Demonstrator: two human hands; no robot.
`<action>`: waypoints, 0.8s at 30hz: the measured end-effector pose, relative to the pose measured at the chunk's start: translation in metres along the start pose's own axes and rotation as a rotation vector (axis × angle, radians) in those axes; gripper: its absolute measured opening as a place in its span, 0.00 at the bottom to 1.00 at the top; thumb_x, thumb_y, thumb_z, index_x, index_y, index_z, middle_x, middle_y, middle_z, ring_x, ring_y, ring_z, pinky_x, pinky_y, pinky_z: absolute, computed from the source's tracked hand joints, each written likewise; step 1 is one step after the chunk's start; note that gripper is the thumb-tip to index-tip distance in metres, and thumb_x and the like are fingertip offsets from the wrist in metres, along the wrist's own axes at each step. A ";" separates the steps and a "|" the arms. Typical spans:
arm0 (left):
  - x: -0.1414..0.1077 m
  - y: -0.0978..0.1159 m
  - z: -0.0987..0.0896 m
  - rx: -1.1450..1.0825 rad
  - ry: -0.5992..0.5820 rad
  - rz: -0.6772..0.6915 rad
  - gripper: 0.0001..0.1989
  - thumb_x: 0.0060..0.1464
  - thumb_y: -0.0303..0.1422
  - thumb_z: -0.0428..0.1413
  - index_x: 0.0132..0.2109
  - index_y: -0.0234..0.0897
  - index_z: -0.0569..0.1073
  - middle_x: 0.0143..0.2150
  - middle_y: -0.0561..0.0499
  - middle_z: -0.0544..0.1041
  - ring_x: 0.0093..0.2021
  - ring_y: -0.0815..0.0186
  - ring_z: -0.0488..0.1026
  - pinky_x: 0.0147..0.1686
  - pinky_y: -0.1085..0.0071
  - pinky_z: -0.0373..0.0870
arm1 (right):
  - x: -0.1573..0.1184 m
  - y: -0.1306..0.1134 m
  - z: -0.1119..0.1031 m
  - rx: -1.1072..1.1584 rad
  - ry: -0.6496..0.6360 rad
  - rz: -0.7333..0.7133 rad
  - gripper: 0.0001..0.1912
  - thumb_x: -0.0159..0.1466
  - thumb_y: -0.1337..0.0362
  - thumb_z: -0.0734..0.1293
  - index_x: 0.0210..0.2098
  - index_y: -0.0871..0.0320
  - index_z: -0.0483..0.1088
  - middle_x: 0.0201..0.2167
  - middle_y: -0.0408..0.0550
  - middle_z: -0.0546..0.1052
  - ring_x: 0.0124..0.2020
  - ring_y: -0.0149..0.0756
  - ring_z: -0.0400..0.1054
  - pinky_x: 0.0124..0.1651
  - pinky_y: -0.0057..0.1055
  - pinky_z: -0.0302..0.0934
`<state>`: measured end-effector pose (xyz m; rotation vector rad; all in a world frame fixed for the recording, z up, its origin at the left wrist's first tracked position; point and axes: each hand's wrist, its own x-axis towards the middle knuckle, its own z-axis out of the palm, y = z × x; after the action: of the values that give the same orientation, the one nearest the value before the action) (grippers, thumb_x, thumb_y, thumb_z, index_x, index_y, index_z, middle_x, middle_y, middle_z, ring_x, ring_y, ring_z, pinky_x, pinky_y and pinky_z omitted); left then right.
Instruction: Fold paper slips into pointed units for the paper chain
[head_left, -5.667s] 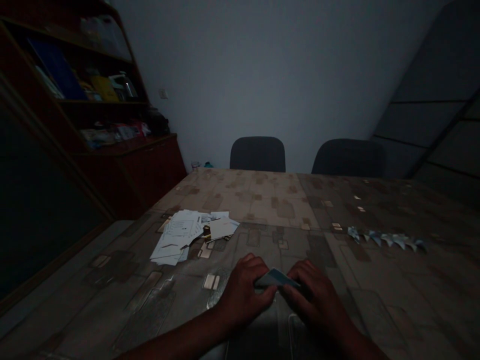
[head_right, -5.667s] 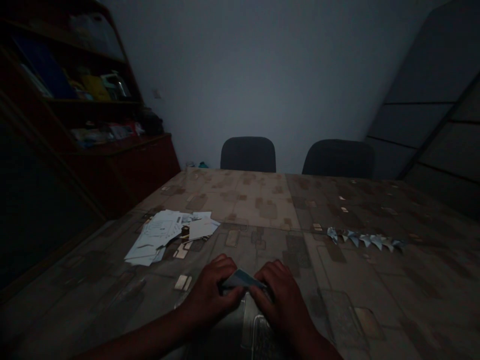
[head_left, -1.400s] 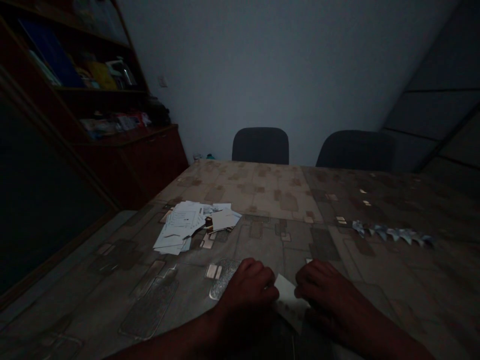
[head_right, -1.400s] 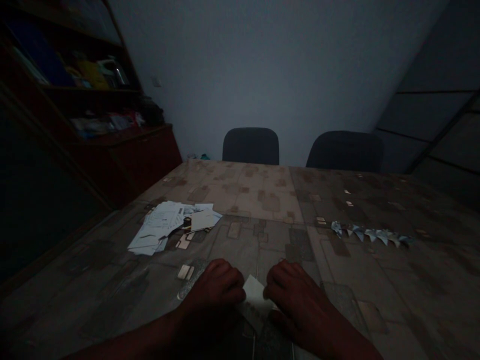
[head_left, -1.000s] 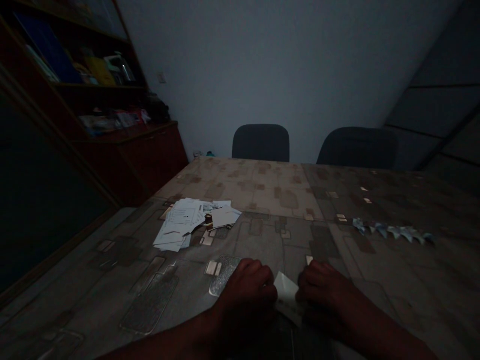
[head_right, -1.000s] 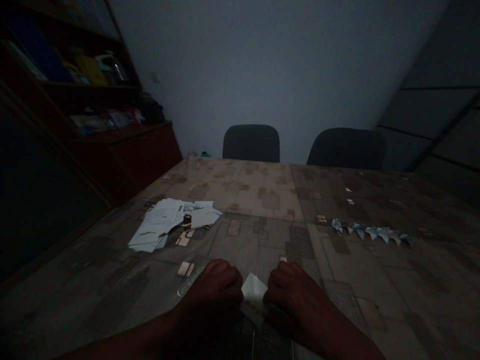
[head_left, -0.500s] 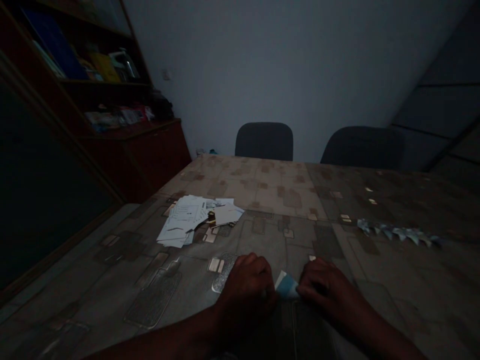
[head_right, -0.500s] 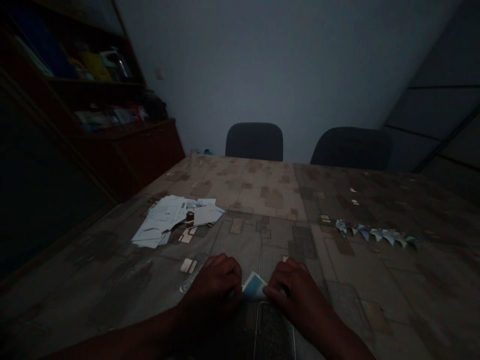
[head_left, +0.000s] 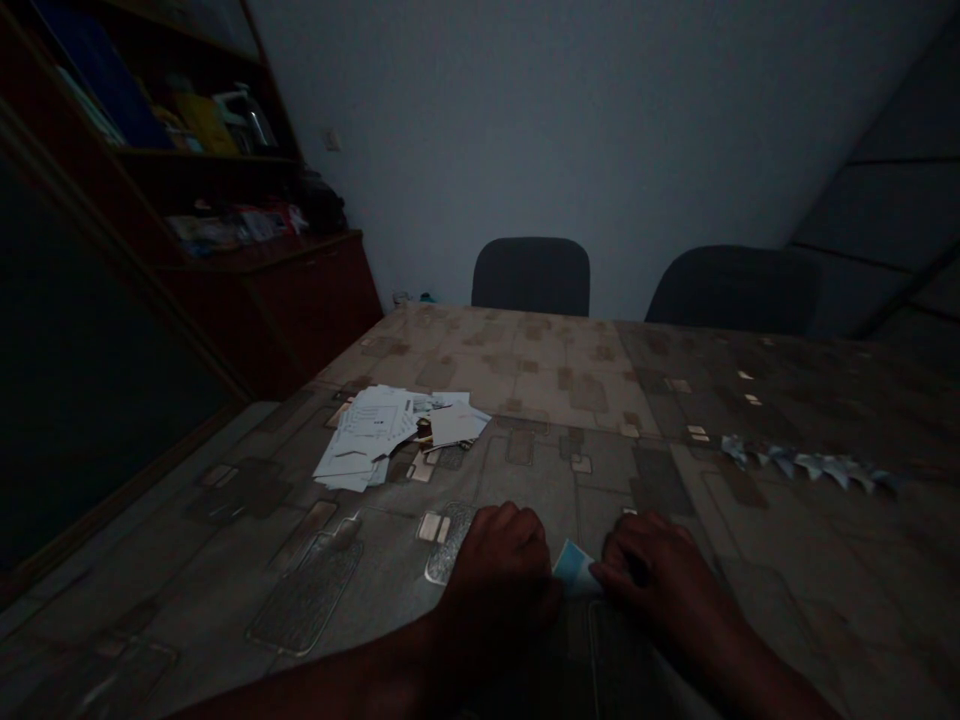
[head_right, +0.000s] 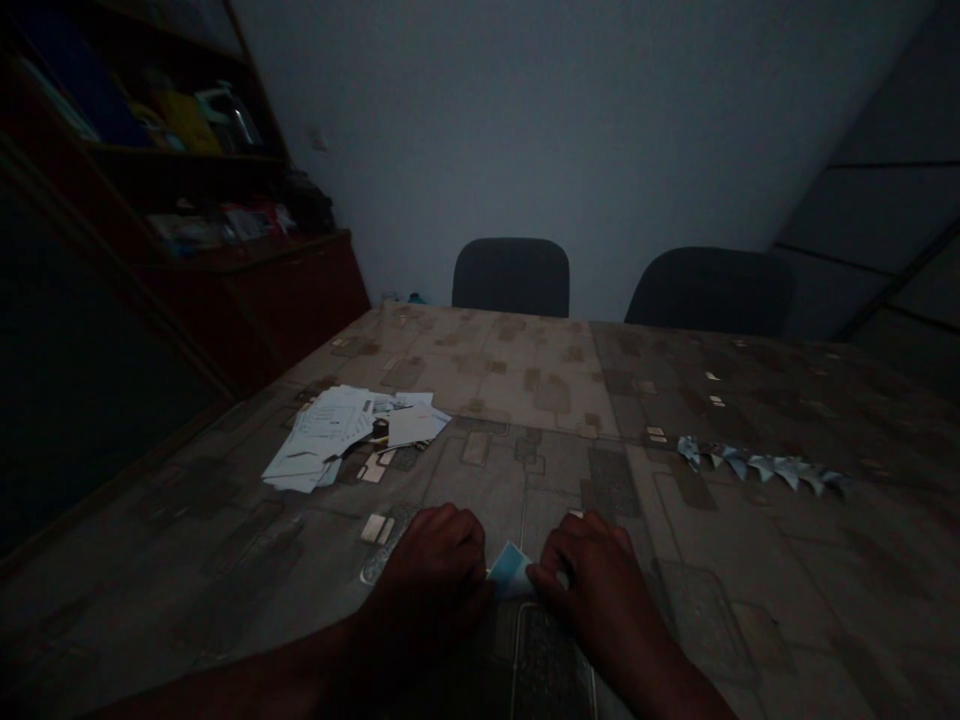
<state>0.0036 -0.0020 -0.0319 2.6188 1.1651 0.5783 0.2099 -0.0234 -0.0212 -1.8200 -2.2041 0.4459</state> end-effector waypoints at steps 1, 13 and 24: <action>0.000 0.000 0.001 0.009 0.001 0.000 0.06 0.49 0.24 0.57 0.29 0.36 0.67 0.34 0.51 0.70 0.36 0.62 0.63 0.38 0.64 0.60 | 0.000 -0.001 0.000 -0.006 -0.002 0.007 0.10 0.58 0.67 0.70 0.21 0.56 0.68 0.25 0.43 0.72 0.32 0.41 0.66 0.36 0.35 0.53; 0.003 0.002 -0.003 0.062 -0.071 -0.009 0.04 0.49 0.26 0.57 0.30 0.35 0.68 0.34 0.50 0.70 0.37 0.61 0.64 0.37 0.64 0.60 | -0.001 -0.003 0.000 -0.023 0.034 0.010 0.09 0.58 0.67 0.70 0.22 0.55 0.68 0.26 0.44 0.73 0.33 0.42 0.67 0.37 0.36 0.53; 0.001 0.000 0.003 0.060 -0.006 0.016 0.04 0.51 0.25 0.57 0.31 0.36 0.68 0.34 0.50 0.70 0.36 0.62 0.63 0.37 0.65 0.60 | 0.001 -0.007 -0.004 -0.030 -0.004 0.055 0.10 0.57 0.67 0.71 0.22 0.56 0.68 0.27 0.45 0.74 0.34 0.43 0.67 0.38 0.38 0.55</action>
<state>0.0059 -0.0012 -0.0346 2.6803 1.1789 0.5470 0.2045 -0.0231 -0.0144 -1.9004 -2.1797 0.4306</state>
